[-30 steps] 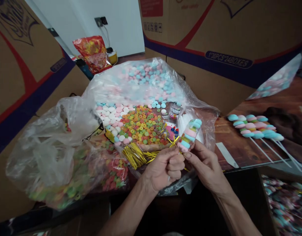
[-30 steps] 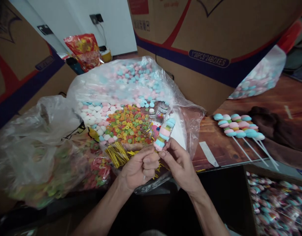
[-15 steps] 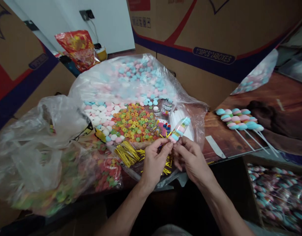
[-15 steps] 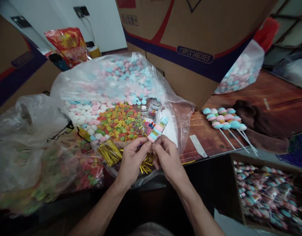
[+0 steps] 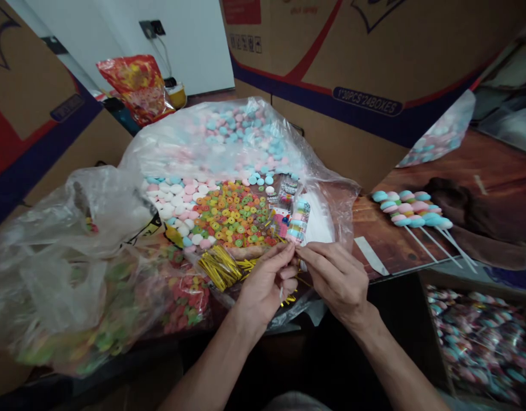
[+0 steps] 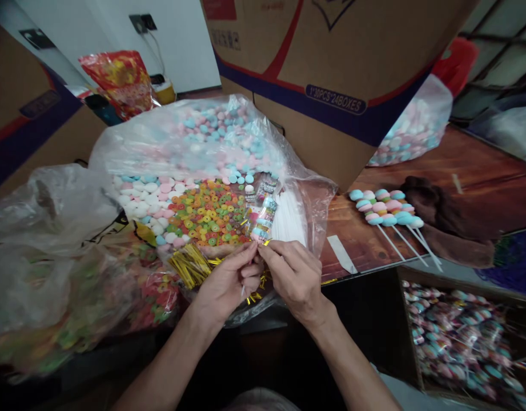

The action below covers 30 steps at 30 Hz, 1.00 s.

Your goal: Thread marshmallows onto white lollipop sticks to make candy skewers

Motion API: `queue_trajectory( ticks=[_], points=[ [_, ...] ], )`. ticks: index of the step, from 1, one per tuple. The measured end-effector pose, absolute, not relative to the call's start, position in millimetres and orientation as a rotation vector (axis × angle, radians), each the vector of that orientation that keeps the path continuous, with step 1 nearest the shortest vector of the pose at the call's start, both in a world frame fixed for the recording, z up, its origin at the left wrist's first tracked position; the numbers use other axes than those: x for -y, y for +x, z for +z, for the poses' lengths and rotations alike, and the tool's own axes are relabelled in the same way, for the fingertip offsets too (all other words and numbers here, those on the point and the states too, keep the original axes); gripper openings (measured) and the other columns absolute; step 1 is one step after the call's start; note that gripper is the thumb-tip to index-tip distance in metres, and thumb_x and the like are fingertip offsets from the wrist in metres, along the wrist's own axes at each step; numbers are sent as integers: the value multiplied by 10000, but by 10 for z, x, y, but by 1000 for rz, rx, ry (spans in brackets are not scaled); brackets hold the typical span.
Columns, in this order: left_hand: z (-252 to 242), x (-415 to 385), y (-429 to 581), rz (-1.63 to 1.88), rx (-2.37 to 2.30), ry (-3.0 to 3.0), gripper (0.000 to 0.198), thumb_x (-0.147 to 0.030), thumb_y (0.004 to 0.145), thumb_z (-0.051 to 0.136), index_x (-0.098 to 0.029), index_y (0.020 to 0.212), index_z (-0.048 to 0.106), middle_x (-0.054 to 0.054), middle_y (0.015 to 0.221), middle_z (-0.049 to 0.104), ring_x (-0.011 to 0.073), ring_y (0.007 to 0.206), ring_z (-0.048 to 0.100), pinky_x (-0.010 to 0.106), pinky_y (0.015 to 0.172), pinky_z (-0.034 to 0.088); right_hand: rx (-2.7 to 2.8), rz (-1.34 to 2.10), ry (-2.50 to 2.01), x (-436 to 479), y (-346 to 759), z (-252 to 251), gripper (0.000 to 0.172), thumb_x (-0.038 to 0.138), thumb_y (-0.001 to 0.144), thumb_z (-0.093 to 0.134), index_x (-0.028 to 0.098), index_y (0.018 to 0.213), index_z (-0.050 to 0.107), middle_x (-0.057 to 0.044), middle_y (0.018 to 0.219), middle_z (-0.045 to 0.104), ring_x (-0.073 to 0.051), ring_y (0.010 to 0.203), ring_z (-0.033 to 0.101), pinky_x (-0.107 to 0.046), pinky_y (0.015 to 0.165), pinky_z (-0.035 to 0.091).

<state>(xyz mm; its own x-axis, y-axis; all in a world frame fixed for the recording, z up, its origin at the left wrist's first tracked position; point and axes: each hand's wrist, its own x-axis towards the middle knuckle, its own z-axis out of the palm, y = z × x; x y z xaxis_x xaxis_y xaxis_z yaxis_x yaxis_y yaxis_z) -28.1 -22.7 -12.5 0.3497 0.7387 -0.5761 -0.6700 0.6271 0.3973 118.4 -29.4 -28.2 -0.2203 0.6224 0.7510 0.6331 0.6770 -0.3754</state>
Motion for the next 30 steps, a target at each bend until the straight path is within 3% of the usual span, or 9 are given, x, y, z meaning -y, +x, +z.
queue_trajectory(
  ticks=[4,7,11,14,17,24,28,30],
  points=[
    [-32,297,-179,1075,-876,266,302,-281,637,868,-142,759,629,-64,637,516,0,469,424,106,414,302,1937,-37,-1042,260,1131,-221,195,122,927,526,205,979,695,-87,885,719,-190,790,657,-319,707,519],
    [-54,322,-90,1161,-889,306,306,-318,631,870,-167,781,651,-45,714,600,36,579,529,131,512,398,1832,29,-1185,282,1013,-249,150,149,941,488,186,891,624,-78,775,647,-192,722,593,-319,666,474],
    [-112,270,-77,1102,-798,357,302,-376,666,844,-171,824,687,12,809,669,125,741,617,213,641,469,1573,459,-1269,367,918,-253,160,206,962,466,208,816,533,-19,727,557,-152,641,533,-267,582,439],
    [-40,246,-160,1132,-758,522,347,-515,753,741,-172,765,688,66,960,679,191,914,622,259,718,485,1398,822,-1283,421,974,-130,188,270,968,486,213,792,521,22,669,505,-123,559,475,-226,490,398],
    [62,289,-236,1218,-868,797,468,-621,824,594,-182,695,688,88,1052,661,222,1072,571,277,841,470,1338,877,-1296,442,1055,34,210,284,958,512,212,763,535,29,650,502,-116,554,466,-215,474,381],
    [-26,344,-189,1054,-954,712,365,-542,786,694,-183,734,734,50,814,663,176,847,583,279,828,463,1418,627,-1217,506,1028,102,128,190,908,575,207,787,611,4,710,602,-132,631,551,-241,604,444],
    [0,316,-126,999,-883,781,216,-387,770,761,-185,845,782,52,875,709,170,909,620,266,895,465,1060,1076,-1142,533,1038,-6,141,271,870,656,189,756,648,0,706,604,-123,630,526,-222,571,428],
    [12,316,-83,1011,-911,814,240,-390,748,775,-180,864,790,60,859,724,173,832,644,275,822,503,731,1368,-1025,531,1051,-76,167,303,792,745,168,731,667,9,686,571,-89,578,454,-201,534,396]
  ],
)
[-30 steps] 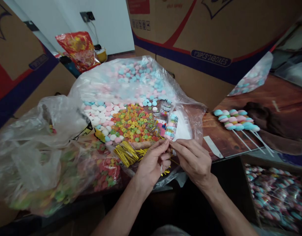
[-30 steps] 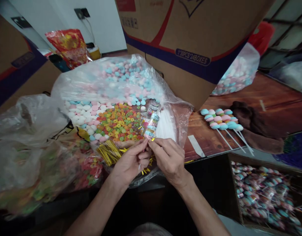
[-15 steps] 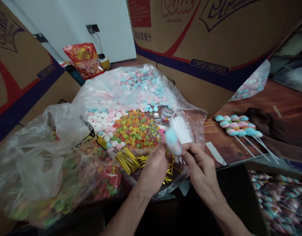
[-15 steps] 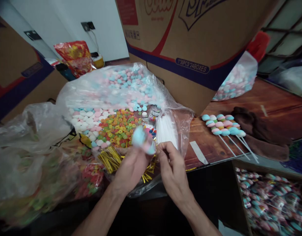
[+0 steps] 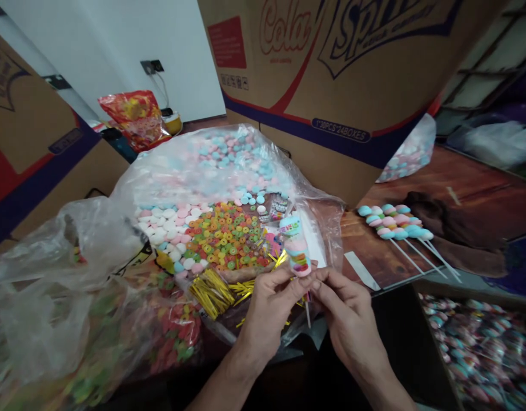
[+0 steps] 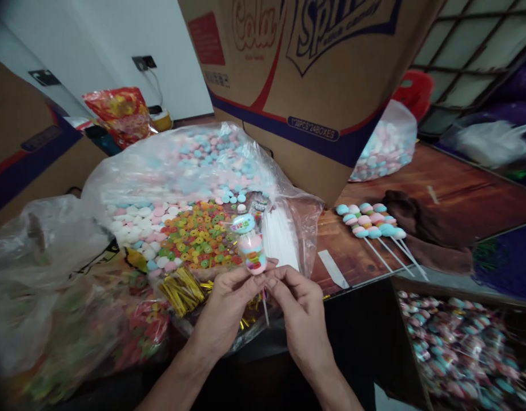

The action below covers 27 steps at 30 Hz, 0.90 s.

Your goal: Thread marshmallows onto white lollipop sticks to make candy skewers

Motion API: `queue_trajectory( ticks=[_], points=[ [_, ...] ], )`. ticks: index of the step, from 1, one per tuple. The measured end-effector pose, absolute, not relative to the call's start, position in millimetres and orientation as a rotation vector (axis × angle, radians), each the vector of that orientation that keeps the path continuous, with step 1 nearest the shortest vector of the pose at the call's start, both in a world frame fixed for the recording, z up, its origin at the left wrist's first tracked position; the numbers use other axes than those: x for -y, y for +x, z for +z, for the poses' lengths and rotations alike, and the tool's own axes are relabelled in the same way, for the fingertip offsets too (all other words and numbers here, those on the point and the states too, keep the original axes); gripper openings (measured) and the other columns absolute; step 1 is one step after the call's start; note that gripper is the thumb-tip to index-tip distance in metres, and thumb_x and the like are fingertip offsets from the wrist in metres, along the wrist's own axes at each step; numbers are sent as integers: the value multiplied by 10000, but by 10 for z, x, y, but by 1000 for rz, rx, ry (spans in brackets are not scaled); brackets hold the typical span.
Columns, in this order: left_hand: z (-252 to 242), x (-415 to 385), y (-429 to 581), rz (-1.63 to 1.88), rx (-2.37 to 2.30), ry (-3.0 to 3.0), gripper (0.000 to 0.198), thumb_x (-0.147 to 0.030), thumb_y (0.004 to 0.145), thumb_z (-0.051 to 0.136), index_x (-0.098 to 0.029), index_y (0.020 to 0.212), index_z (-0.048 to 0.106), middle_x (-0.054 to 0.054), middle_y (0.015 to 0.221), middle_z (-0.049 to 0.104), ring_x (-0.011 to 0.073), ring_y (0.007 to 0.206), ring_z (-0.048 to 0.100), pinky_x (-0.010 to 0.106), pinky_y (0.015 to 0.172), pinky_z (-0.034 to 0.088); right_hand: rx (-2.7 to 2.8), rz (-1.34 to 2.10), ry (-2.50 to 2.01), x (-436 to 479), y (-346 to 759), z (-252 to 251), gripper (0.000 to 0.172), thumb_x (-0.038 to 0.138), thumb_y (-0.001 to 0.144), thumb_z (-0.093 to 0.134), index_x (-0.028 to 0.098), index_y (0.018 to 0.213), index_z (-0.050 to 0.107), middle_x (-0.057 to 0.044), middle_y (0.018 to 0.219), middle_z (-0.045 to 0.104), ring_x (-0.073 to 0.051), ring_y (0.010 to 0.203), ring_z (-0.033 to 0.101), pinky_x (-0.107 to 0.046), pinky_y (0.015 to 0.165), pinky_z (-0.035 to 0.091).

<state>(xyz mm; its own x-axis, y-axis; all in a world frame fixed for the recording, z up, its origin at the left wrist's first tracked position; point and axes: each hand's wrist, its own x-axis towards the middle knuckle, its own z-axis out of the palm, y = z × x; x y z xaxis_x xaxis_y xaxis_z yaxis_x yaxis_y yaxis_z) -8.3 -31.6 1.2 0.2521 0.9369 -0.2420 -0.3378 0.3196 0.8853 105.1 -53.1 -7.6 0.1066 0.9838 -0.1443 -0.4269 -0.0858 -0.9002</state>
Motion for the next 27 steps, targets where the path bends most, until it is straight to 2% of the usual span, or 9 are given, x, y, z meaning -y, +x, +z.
queue_trajectory(
  ticks=[5,9,12,15,18,20,22,24,27],
  points=[
    [-56,268,21,875,-956,849,251,-371,699,807,-173,852,785,40,727,709,127,585,614,228,569,497,90,1863,-635,553,1093,-222,248,261,601,862,202,757,679,89,549,396,-40,455,187,-181,425,236],
    [-60,185,162,766,-983,880,294,-407,684,801,-155,830,762,36,647,676,136,502,576,246,477,468,264,1555,-824,680,1111,-280,180,345,755,786,193,789,696,41,643,474,-72,532,300,-205,482,286],
    [18,167,290,780,-1060,1092,231,-382,718,767,-154,733,734,43,661,678,144,566,588,254,542,468,469,1257,-1057,845,1170,-348,221,422,828,722,201,838,718,6,703,538,-123,649,435,-247,590,380],
    [73,33,329,742,-958,1538,144,-307,765,730,-185,688,723,42,756,709,173,758,635,271,725,481,451,1099,-1214,975,1423,-425,264,438,698,826,211,788,724,-16,754,593,-154,701,500,-288,633,409],
    [42,-338,183,819,-1091,1863,133,-288,855,628,-204,874,729,73,967,711,210,949,634,319,891,453,174,893,-1199,995,1877,-454,333,467,550,888,235,667,680,-7,723,517,-135,633,446,-325,591,391],
    [-22,-654,17,824,-1563,1981,241,-305,875,596,-173,1057,683,135,1094,662,261,1049,601,364,901,444,64,816,-1186,969,2172,-436,227,480,663,804,289,740,709,-39,795,510,-135,599,395,-370,559,349],
    [-105,-940,-131,629,-1929,2028,376,-330,829,656,-144,1155,632,185,1188,616,317,1137,564,396,901,436,17,753,-1250,935,2351,-402,247,535,762,679,301,803,748,-88,858,506,-145,600,383,-412,548,315],
    [-189,-1143,-222,443,-2041,2004,395,-341,793,692,-159,1139,636,160,1148,648,316,1099,592,381,862,439,43,762,-1298,897,2366,-367,282,546,749,675,285,812,763,-89,841,488,-142,597,377,-409,539,301],
    [-277,-1283,-277,448,-2019,1922,250,-345,791,680,-208,1000,693,76,941,720,260,930,651,314,753,429,203,866,-1251,825,2135,-340,299,493,646,797,249,815,757,-20,715,458,-108,569,365,-318,509,299]
  ],
)
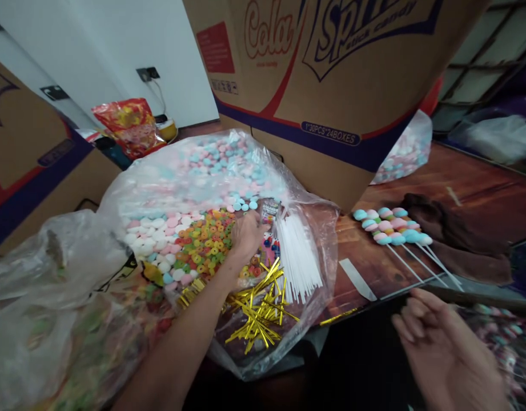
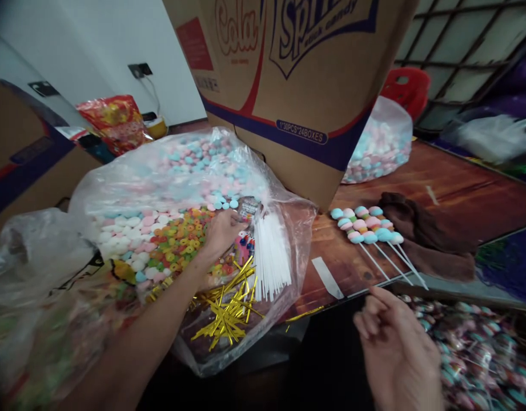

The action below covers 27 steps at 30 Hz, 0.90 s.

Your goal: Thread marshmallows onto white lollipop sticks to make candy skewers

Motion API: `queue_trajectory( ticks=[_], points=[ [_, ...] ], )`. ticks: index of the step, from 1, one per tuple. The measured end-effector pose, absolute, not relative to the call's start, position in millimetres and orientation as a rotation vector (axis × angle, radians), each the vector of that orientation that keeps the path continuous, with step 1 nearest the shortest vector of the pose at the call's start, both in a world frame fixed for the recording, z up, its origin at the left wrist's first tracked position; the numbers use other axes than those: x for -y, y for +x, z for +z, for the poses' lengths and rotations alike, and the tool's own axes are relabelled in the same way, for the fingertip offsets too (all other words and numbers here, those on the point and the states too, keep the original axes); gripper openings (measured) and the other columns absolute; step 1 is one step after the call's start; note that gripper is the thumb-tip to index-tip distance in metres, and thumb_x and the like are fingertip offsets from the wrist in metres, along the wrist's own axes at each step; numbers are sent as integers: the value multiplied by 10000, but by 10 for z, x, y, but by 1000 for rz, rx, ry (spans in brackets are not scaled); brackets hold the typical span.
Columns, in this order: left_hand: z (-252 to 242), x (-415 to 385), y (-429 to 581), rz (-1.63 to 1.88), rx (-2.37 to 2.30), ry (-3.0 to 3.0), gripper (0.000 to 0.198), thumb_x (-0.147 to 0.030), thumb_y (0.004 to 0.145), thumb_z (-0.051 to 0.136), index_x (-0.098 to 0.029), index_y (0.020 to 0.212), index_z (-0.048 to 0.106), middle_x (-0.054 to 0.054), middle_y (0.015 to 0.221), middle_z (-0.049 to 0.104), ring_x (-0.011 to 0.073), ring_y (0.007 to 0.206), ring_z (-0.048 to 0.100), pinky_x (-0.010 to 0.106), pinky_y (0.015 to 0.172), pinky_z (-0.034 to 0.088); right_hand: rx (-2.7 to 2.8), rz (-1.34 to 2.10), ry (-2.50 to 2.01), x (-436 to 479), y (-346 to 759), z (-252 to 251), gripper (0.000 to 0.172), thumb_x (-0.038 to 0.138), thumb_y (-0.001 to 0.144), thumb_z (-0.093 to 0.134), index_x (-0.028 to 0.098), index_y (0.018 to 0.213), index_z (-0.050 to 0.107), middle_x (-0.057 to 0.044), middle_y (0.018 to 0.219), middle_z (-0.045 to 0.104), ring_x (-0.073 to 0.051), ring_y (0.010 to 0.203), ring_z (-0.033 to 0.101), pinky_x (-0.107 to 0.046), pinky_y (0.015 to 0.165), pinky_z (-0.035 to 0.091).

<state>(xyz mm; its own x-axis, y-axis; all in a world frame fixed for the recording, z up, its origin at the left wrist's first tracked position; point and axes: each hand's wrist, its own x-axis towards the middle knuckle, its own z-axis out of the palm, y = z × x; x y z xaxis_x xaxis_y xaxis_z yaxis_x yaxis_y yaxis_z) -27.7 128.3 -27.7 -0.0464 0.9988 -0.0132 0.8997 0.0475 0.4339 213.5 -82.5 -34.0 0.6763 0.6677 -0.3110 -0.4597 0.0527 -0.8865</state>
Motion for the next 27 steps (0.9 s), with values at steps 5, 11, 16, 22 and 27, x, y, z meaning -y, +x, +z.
queue_trajectory(
  ticks=[5,11,16,22,27],
  points=[
    [-272,-1269,-402,627,-1989,1896,231,-355,861,567,-208,858,746,34,759,715,206,777,648,267,655,378,594,1020,-1174,678,1598,-313,232,408,768,761,200,870,746,-3,636,537,-105,587,457,-240,518,343],
    [-123,-1071,-606,743,-2003,2012,310,-306,890,476,-177,815,748,59,800,704,203,775,616,285,695,394,1066,1163,-1283,447,1207,-179,218,377,871,651,172,831,711,-3,665,575,-126,631,496,-236,557,380],
    [-31,-861,-654,1081,-1815,1814,230,-276,836,541,-167,682,672,67,788,671,185,772,577,296,743,428,1132,1212,-1237,309,968,-163,242,394,872,627,163,857,698,1,682,575,-129,637,487,-234,567,388],
    [9,-441,-370,1237,-1065,654,190,-312,707,746,-149,743,656,12,684,634,126,620,571,249,619,461,840,1237,-1192,171,682,-256,396,445,777,732,154,1038,667,-44,864,659,-152,719,545,-256,626,429],
    [-83,-139,-177,1337,-907,326,188,-193,627,826,-145,755,697,9,753,675,101,712,614,199,662,463,782,1194,-1170,190,664,-313,232,381,762,741,166,797,663,3,715,605,-130,653,493,-249,613,392]
  ],
)
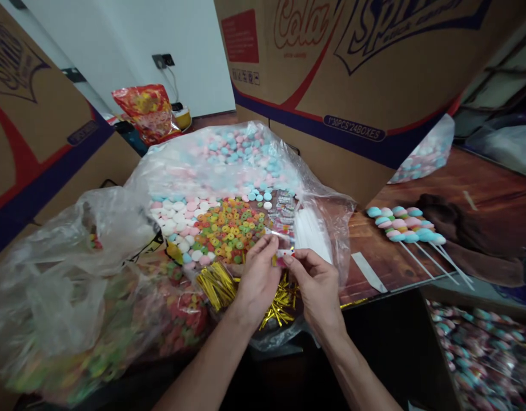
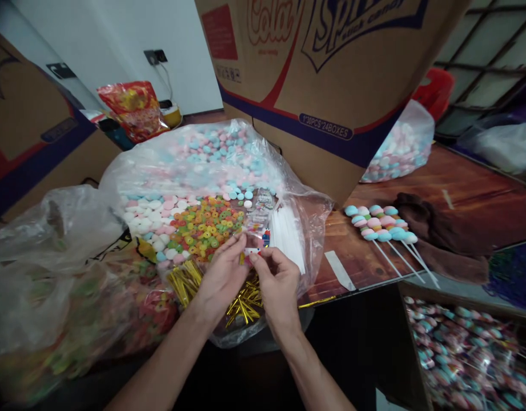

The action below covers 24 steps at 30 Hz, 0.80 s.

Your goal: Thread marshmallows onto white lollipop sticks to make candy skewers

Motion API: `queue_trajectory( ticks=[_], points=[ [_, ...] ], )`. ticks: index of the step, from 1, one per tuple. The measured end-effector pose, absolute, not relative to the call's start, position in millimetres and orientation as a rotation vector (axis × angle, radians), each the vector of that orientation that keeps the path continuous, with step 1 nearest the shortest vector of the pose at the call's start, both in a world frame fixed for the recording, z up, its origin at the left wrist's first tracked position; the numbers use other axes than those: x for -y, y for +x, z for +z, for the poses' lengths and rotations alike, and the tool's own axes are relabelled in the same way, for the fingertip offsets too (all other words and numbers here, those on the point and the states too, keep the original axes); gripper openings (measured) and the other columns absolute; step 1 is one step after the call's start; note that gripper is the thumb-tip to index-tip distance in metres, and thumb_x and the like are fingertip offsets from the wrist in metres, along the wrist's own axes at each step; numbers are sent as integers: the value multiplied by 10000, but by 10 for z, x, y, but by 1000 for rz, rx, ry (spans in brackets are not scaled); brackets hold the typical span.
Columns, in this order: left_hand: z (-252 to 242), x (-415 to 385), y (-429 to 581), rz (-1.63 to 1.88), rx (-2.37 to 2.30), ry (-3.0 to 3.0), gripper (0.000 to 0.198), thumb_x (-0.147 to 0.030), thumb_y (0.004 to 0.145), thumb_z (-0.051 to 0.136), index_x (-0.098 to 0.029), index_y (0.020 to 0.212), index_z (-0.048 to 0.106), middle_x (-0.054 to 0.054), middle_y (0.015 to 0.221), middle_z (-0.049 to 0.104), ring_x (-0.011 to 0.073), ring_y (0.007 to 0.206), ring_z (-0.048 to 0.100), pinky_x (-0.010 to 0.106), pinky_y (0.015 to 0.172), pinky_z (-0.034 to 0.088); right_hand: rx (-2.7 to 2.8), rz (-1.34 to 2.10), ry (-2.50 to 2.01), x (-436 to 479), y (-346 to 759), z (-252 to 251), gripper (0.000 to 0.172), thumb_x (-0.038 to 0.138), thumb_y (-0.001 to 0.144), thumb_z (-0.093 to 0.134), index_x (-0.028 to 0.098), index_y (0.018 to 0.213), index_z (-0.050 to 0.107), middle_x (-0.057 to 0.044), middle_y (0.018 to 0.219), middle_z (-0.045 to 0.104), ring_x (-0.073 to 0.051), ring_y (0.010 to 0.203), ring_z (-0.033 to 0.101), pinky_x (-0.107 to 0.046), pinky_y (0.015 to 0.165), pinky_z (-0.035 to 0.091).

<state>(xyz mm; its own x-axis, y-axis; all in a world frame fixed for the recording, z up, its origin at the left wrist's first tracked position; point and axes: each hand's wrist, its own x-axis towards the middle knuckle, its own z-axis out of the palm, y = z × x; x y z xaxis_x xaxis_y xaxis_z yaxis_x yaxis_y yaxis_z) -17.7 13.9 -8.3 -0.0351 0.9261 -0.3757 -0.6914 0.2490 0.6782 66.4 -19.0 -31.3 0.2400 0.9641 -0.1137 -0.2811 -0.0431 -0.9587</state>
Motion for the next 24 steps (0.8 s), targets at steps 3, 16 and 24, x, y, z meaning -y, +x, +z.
queue_trajectory(
  ticks=[3,16,24],
  points=[
    [-146,-46,-202,1201,-850,381,199,-206,620,849,-117,751,728,53,795,711,119,742,637,219,702,479,907,1230,-1211,241,834,-302,238,378,797,701,173,714,612,29,634,538,-113,593,435,-235,558,351],
    [-152,-19,47,1389,-897,339,341,-279,472,931,-128,691,718,11,709,705,110,679,629,259,744,503,708,1160,-1089,341,879,-341,237,373,769,783,178,825,662,13,765,598,-119,679,484,-239,654,408],
    [-125,82,44,1382,-970,428,271,-354,645,856,-153,742,701,-8,732,679,85,671,609,194,669,500,807,1036,-1216,283,926,-375,386,456,890,626,178,645,520,45,619,366,-102,586,301,-238,529,269]
  ],
)
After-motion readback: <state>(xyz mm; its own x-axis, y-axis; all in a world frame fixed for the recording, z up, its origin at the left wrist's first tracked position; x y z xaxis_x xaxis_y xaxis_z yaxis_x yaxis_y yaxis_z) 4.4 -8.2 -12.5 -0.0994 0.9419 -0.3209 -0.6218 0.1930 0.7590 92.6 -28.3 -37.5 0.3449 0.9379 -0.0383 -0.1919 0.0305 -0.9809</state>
